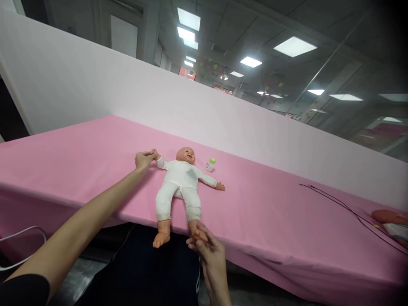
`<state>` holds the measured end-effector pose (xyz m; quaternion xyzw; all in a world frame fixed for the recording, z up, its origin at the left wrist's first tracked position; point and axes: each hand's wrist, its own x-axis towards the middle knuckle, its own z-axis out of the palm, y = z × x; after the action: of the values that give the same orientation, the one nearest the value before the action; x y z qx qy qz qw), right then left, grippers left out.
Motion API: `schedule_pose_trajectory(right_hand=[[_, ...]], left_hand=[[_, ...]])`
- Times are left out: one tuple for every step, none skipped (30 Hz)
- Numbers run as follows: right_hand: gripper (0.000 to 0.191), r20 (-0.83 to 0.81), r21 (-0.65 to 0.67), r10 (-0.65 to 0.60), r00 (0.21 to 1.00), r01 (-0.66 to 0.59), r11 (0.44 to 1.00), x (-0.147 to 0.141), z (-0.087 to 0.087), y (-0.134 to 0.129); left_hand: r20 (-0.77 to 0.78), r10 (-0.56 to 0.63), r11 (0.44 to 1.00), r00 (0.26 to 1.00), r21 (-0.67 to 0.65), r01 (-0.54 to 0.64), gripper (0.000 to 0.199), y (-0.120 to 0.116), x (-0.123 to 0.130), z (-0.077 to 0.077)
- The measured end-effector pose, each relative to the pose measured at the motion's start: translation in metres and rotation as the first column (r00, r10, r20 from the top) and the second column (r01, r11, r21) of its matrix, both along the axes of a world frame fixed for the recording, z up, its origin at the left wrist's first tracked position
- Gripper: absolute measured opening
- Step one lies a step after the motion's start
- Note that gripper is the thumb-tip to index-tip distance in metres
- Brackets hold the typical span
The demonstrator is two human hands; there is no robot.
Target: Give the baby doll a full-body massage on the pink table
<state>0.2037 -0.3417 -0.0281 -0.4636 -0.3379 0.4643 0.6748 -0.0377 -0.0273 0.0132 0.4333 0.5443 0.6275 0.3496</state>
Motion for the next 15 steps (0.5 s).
schedule_pose_trajectory(right_hand=[[0.051,-0.014,-0.008,-0.019,1.000,0.019,1.000,-0.003,-0.008,-0.008],[0.050,-0.024,-0.009,-0.034,0.999,0.034,0.999,-0.006,-0.012,-0.012],[0.050,-0.026,-0.006,-0.034,0.999,0.034,0.999,-0.007,-0.012,-0.011],[0.052,-0.018,0.004,-0.024,1.000,0.024,1.000,-0.007,-0.007,-0.006],[0.053,0.002,0.019,-0.007,1.000,0.007,1.000,-0.006,0.002,0.003],[0.055,0.031,0.039,0.011,0.999,-0.012,0.999,-0.003,0.014,0.015],[0.056,0.066,0.058,0.028,0.997,-0.032,0.998,0.000,0.029,0.029],[0.056,0.103,0.077,0.036,0.994,-0.044,0.996,0.002,0.043,0.045],[0.056,0.137,0.099,0.027,0.990,-0.040,0.994,0.004,0.056,0.062],[0.055,0.172,0.112,0.022,0.985,-0.042,0.993,0.005,0.067,0.079],[0.055,0.200,0.112,0.029,0.979,-0.052,0.992,0.004,0.075,0.097],[0.055,0.216,0.105,0.042,0.976,-0.066,0.992,0.002,0.080,0.113],[0.056,0.220,0.094,0.056,0.974,-0.078,0.993,-0.001,0.082,0.127],[0.056,0.217,0.081,0.071,0.974,-0.091,0.993,-0.004,0.082,0.138],[0.056,0.212,0.073,0.081,0.974,-0.099,0.992,-0.006,0.081,0.147]], left_hand=[[0.051,0.034,0.999,0.998,-0.035,-0.033,0.021,0.003,-0.007,-0.003],[0.079,0.055,0.997,0.995,-0.053,-0.051,0.021,0.004,-0.011,-0.004],[0.087,0.061,0.997,0.994,-0.051,-0.057,0.021,0.005,-0.012,-0.002],[0.075,0.051,0.998,0.996,-0.029,-0.049,0.021,0.005,-0.010,0.001],[0.047,0.030,0.999,0.998,0.009,-0.031,0.021,0.003,-0.005,0.006],[0.008,0.003,0.998,1.000,0.056,-0.003,0.021,0.000,0.002,0.013],[-0.044,-0.029,0.994,0.999,0.108,0.033,0.020,-0.004,0.011,0.020],[-0.103,-0.060,0.985,0.993,0.152,0.076,0.020,-0.009,0.021,0.026],[-0.164,-0.088,0.976,0.982,0.185,0.119,0.021,-0.014,0.032,0.032],[-0.228,-0.115,0.965,0.967,0.204,0.163,0.022,-0.021,0.043,0.035],[-0.294,-0.137,0.956,0.946,0.209,0.204,0.022,-0.027,0.054,0.037],[-0.361,-0.158,0.950,0.919,0.198,0.242,0.022,-0.032,0.063,0.037],[-0.418,-0.176,0.946,0.891,0.177,0.270,0.022,-0.037,0.072,0.035],[-0.462,-0.193,0.944,0.866,0.153,0.292,0.023,-0.041,0.078,0.031],[-0.489,-0.210,0.942,0.847,0.131,0.309,0.024,-0.043,0.082,0.028]])
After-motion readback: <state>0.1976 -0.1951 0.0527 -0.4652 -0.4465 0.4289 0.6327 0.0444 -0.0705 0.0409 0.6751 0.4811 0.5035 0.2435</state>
